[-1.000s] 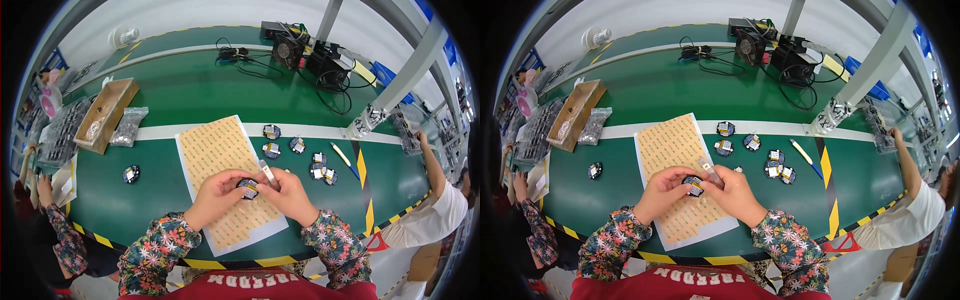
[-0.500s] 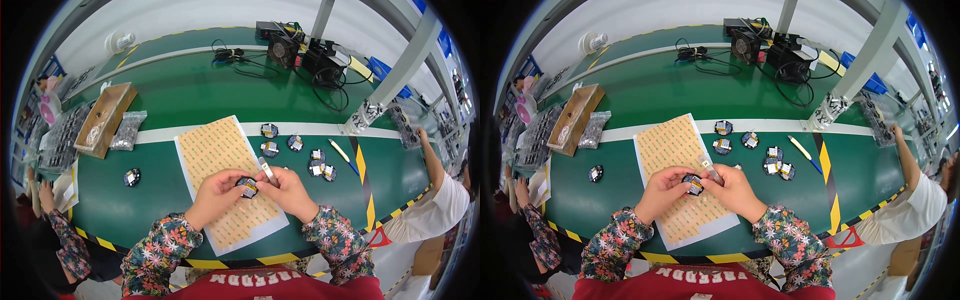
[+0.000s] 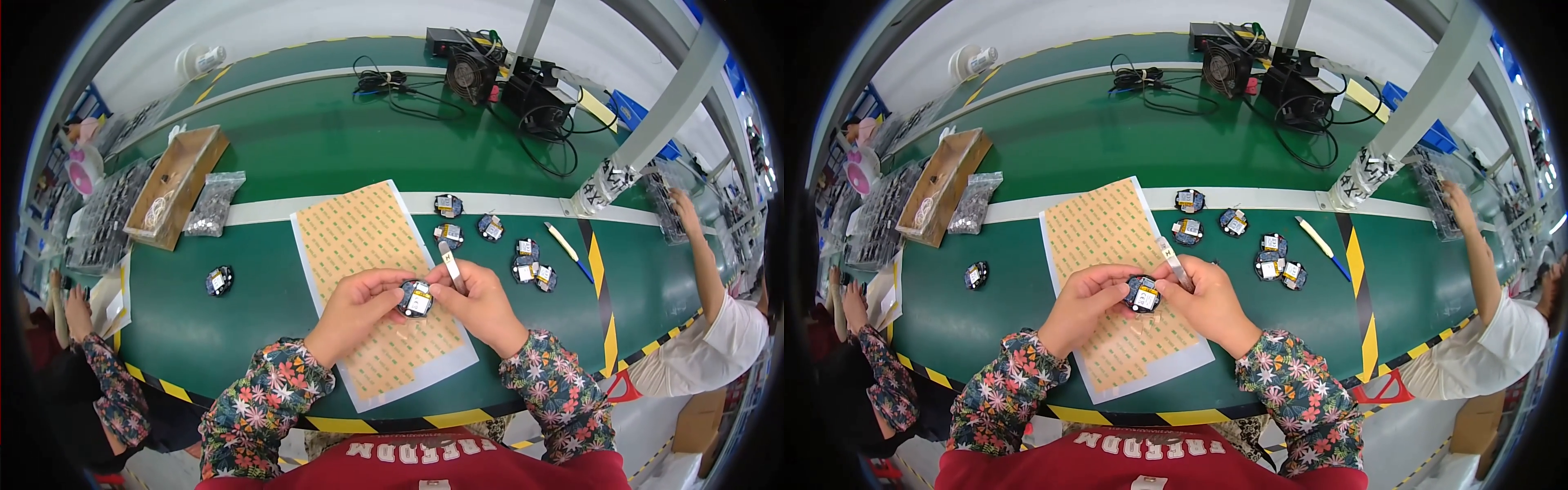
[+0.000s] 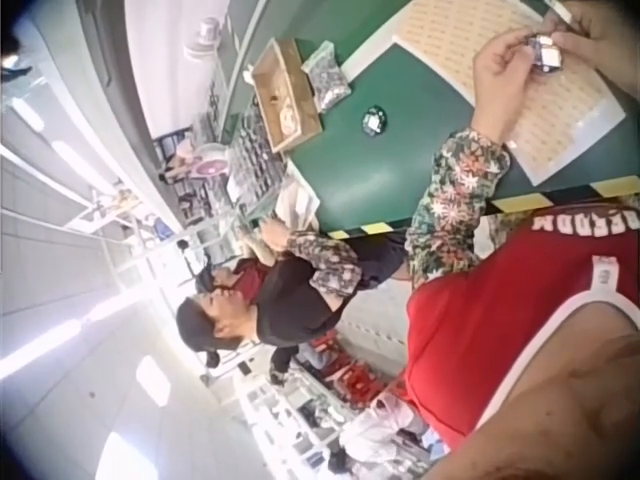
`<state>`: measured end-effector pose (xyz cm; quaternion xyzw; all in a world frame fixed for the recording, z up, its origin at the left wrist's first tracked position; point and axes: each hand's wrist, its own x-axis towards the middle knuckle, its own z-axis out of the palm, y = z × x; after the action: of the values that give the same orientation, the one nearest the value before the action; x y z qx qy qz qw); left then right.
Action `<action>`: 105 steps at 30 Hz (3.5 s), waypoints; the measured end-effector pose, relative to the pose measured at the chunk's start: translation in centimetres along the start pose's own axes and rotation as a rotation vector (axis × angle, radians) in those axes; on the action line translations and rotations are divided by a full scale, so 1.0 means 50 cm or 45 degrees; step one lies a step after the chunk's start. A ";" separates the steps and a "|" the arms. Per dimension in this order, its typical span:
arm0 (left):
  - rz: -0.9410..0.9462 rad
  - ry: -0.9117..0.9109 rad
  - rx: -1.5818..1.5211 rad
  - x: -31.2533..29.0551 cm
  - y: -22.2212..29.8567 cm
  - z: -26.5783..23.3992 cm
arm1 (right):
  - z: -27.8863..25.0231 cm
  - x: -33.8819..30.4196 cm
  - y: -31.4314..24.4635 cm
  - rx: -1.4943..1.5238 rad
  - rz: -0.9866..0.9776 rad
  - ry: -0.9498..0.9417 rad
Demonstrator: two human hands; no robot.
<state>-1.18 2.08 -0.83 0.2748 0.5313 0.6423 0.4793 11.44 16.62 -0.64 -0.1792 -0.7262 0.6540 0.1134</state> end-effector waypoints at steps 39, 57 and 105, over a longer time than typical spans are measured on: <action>0.296 0.045 0.062 -0.007 -0.031 0.023 | 0.045 -0.007 0.015 -0.110 -0.212 0.321; 0.252 0.138 0.044 -0.005 -0.023 0.030 | 0.060 0.002 0.015 -0.237 -0.378 0.424; -0.128 0.013 0.081 0.002 -0.004 0.002 | 0.014 -0.125 -0.043 0.362 0.183 -0.155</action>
<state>-1.08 2.19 -1.01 0.2598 0.5669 0.6016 0.4992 16.60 13.26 1.84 -0.1729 -0.6172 0.7662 0.0463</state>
